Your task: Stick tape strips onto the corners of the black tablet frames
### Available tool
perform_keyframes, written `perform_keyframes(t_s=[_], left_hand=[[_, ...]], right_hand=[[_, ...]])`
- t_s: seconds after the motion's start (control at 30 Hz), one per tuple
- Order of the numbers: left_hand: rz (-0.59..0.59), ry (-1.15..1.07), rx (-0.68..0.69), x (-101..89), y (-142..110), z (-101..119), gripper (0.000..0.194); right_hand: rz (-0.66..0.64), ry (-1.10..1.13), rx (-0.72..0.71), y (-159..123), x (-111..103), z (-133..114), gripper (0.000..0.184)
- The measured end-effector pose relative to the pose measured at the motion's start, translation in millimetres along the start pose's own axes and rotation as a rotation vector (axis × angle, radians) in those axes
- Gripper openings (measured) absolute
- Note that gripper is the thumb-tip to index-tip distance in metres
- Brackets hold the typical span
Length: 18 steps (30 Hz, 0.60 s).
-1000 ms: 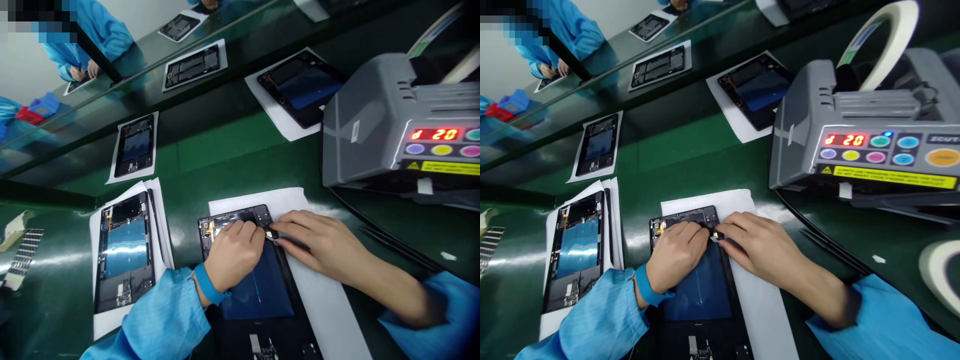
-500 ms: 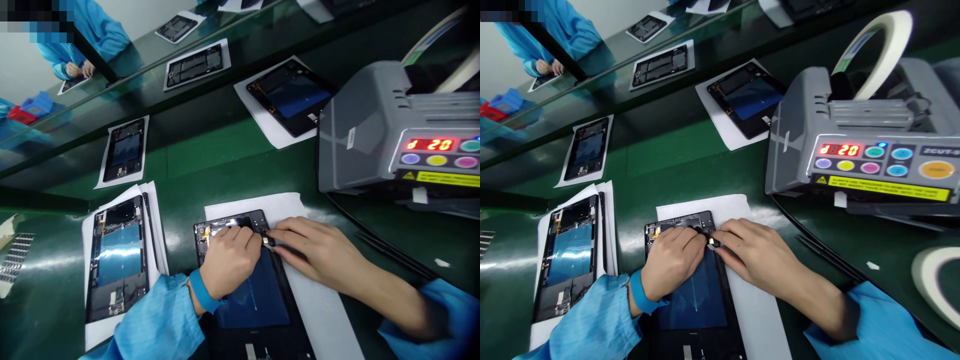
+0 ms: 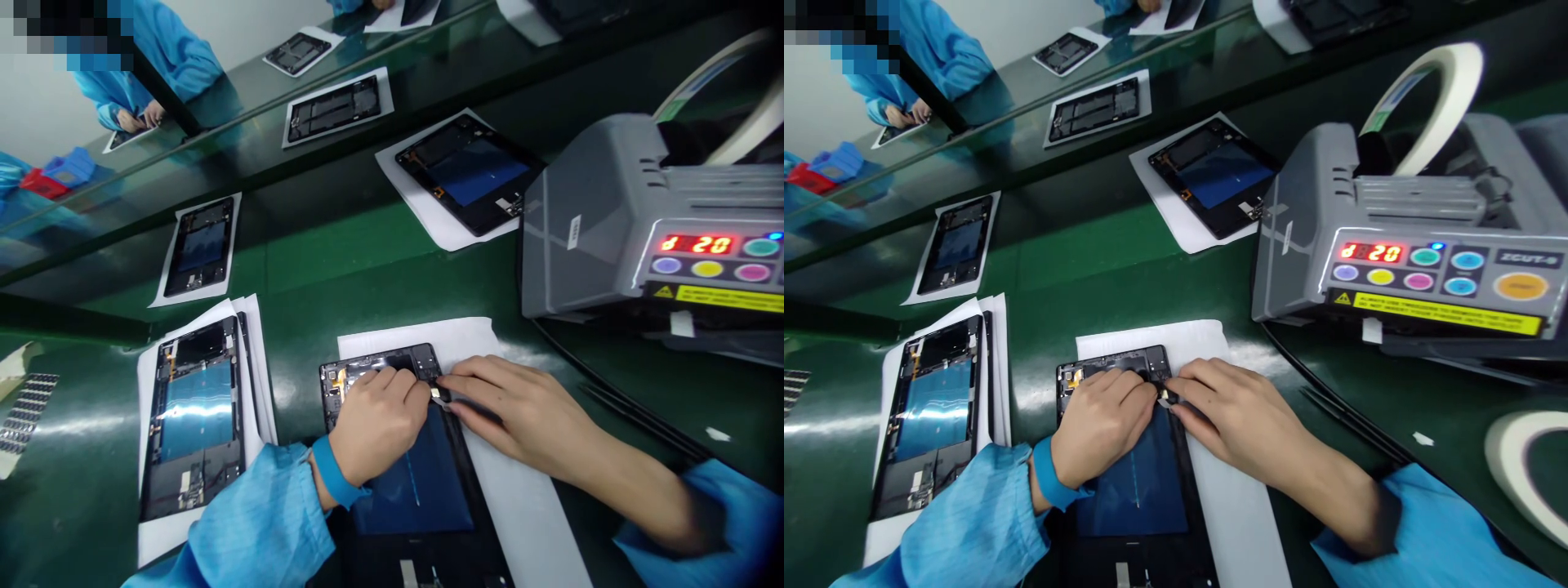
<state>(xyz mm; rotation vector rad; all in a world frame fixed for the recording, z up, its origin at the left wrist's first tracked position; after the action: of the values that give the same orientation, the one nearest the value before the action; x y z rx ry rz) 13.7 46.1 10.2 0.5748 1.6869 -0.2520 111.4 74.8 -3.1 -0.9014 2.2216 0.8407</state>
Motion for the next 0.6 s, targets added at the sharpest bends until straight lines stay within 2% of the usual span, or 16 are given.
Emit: perform_keyframes(t_s=[0.6], left_hand=[[-0.037,-0.048,0.0,2.5,1.4,-1.5,0.011]], right_hand=[[-0.03,0.021,0.052,1.2,-0.1,3.7,0.021]])
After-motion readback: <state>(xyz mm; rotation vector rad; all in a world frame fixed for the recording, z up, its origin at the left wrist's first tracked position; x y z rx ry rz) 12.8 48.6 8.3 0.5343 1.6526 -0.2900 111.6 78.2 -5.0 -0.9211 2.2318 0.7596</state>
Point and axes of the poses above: each hand's wrist, its own y-axis towards the middle knuckle, its own x-axis out of the palm, z = x × y, the point moved 8 cm from there along y, towards the middle knuckle, and after that the axes turned 14 degrees about y, right-handed, at the moved point
